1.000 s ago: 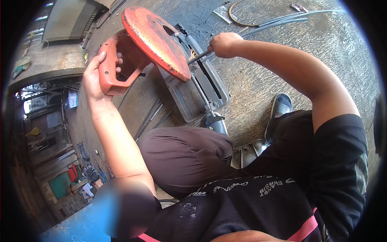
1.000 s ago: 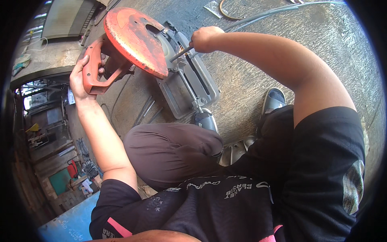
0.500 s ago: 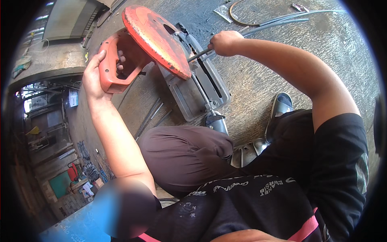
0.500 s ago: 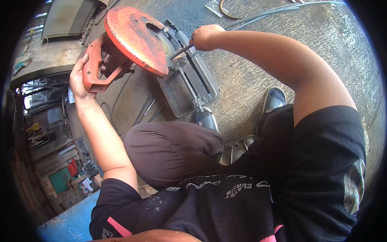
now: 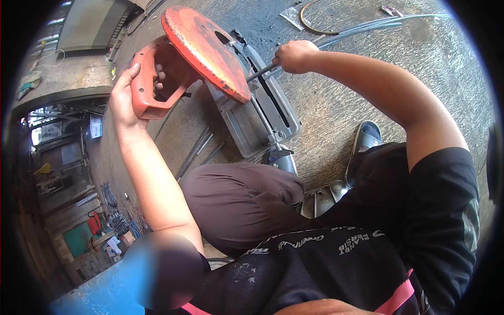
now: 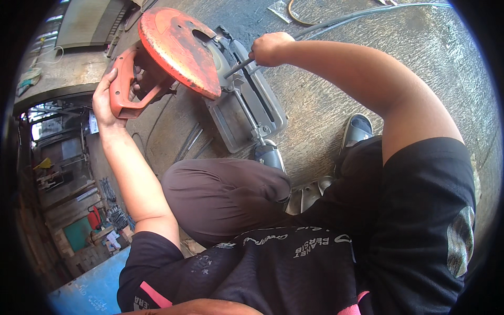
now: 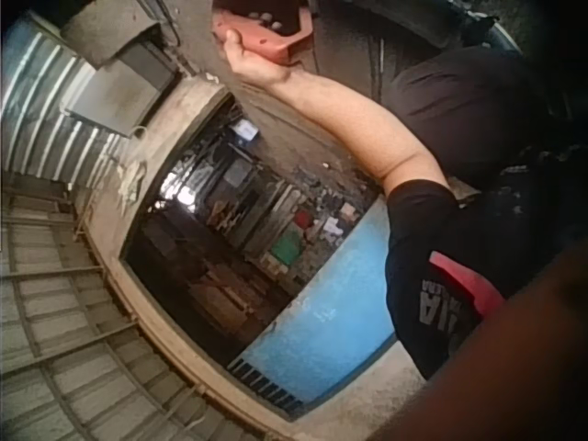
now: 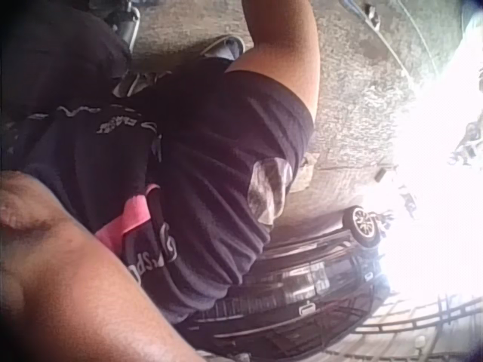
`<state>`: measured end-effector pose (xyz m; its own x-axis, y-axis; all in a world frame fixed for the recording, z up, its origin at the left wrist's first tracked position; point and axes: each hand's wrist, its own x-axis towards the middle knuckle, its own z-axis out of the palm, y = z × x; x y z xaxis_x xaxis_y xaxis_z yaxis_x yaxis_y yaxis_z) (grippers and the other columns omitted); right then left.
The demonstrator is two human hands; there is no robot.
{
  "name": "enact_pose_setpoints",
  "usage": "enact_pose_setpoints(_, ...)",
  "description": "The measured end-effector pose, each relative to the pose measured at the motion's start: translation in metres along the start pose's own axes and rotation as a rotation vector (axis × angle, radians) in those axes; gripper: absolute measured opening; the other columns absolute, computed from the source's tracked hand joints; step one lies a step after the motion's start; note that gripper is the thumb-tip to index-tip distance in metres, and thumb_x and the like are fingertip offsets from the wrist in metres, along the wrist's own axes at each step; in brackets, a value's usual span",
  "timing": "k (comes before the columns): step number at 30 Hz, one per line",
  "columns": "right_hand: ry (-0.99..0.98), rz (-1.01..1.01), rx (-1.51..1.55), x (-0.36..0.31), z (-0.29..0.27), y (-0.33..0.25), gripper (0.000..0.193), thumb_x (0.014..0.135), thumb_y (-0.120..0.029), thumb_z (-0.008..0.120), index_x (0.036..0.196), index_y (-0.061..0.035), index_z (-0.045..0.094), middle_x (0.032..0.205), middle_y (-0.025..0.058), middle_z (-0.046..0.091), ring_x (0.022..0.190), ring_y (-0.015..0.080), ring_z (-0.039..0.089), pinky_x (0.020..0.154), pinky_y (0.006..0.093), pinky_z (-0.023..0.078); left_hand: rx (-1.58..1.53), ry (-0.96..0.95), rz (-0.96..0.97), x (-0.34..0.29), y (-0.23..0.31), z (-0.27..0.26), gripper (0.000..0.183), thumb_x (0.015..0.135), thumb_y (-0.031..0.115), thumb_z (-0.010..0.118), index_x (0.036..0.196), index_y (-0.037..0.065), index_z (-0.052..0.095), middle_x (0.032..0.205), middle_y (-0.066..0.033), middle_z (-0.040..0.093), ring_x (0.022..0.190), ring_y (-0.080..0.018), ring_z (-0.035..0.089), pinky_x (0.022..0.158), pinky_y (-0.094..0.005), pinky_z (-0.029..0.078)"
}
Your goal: Use a chop saw to cut thin metal rods to a specific length.
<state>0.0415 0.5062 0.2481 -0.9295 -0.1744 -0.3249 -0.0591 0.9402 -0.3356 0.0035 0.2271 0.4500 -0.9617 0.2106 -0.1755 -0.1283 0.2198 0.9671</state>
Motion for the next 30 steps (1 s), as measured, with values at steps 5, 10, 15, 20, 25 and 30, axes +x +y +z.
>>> enact_pose_setpoints(5,-0.005,0.008,0.018,-0.0005,-0.0001,0.0003,0.036,0.093,-0.037,0.043,0.103,-0.0124,0.067,0.098,0.0113,0.067,0.095,0.0280,0.064,0.084,0.0412,0.050,-0.023,-0.025,0.005,0.0014,-0.0003,-0.0005,0.042,0.089,0.024,0.048,0.119,-0.006,0.052,0.096,-0.0143,0.064,0.080,-0.0194,0.063,0.067,-0.0293,0.049)
enact_pose_setpoints(10,0.003,0.006,0.030,-0.0005,0.0001,0.0008,0.036,0.093,-0.037,0.043,0.103,-0.0126,0.067,0.098,0.0103,0.067,0.095,0.0278,0.063,0.083,0.0409,0.050,-0.008,-0.031,0.004,0.0011,0.0001,-0.0008,0.043,0.089,0.023,0.049,0.119,-0.006,0.051,0.097,-0.0146,0.064,0.080,-0.0196,0.063,0.067,-0.0292,0.049)
enact_pose_setpoints(15,0.001,0.014,0.034,-0.0004,-0.0003,0.0008,0.035,0.093,-0.037,0.043,0.103,-0.0130,0.067,0.097,0.0094,0.067,0.094,0.0271,0.064,0.082,0.0404,0.050,-0.014,-0.033,0.005,0.0015,0.0002,-0.0004,0.043,0.088,0.023,0.049,0.119,-0.007,0.051,0.097,-0.0149,0.063,0.080,-0.0201,0.063,0.067,-0.0293,0.049)
enact_pose_setpoints(20,-0.008,-0.004,0.040,-0.0027,-0.0011,0.0010,0.035,0.093,-0.037,0.043,0.103,-0.0129,0.067,0.097,0.0093,0.067,0.094,0.0270,0.064,0.081,0.0403,0.050,-0.039,-0.042,0.011,0.0018,-0.0002,-0.0012,0.042,0.089,0.023,0.049,0.119,-0.006,0.051,0.098,-0.0153,0.063,0.080,-0.0206,0.063,0.066,-0.0297,0.050)
enact_pose_setpoints(25,-0.001,-0.002,0.031,-0.0039,-0.0023,0.0004,0.036,0.093,-0.037,0.043,0.103,-0.0127,0.067,0.097,0.0095,0.067,0.094,0.0270,0.064,0.082,0.0405,0.050,-0.027,-0.039,0.003,0.0023,-0.0004,-0.0012,0.042,0.089,0.023,0.049,0.120,-0.005,0.051,0.098,-0.0153,0.063,0.080,-0.0208,0.063,0.066,-0.0296,0.050)
enact_pose_setpoints(30,-0.001,0.005,0.036,-0.0058,-0.0052,-0.0011,0.037,0.093,-0.038,0.042,0.104,-0.0118,0.067,0.098,0.0100,0.067,0.095,0.0270,0.064,0.082,0.0406,0.050,-0.034,-0.051,0.001,0.0020,0.0006,-0.0009,0.041,0.089,0.023,0.048,0.120,-0.005,0.051,0.098,-0.0152,0.063,0.081,-0.0209,0.063,0.066,-0.0296,0.049)
